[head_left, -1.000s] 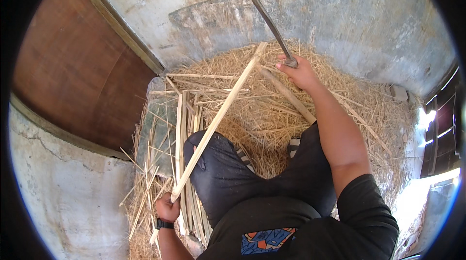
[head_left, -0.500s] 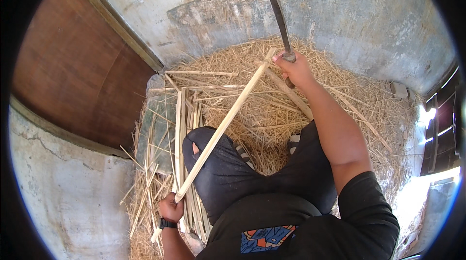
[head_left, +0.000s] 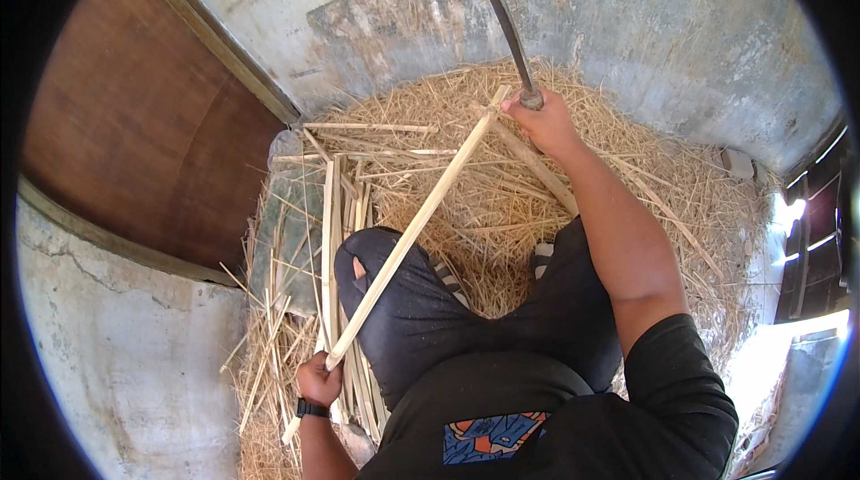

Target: The person sits on a straw-covered floor and uses a machete to split a long bamboo pole into thin strips. They hold the pole with one hand and repeatedly strike it with the machete to separate the material.

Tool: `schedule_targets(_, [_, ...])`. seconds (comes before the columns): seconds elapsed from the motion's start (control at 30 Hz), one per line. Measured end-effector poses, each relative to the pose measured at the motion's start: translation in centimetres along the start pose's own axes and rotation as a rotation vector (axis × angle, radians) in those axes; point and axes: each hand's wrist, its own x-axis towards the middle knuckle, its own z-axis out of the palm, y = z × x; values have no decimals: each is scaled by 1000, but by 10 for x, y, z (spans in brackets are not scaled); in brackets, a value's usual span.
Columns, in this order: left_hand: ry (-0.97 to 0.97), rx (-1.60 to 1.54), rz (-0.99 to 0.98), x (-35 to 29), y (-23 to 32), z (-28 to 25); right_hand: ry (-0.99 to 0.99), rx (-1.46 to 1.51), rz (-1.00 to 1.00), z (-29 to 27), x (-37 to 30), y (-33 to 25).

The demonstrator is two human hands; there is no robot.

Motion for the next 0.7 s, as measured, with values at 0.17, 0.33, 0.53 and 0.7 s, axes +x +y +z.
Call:
schedule_targets(0.17, [-15,-163,-118,-12,-22,16,220,-255,-69,-7,8,6])
schedule_targets(0.33, [44,-348,-163,-22,-20,18,255,-369,37,-25,6,-6])
schedule_targets(0.53, [94,-331,-169,-22,-10,19,98,-542,-120,-20,2,2])
schedule_targets(0.7, [101,-335,-190,-25,7,19,-75,-674,-261,-3,-18,-15])
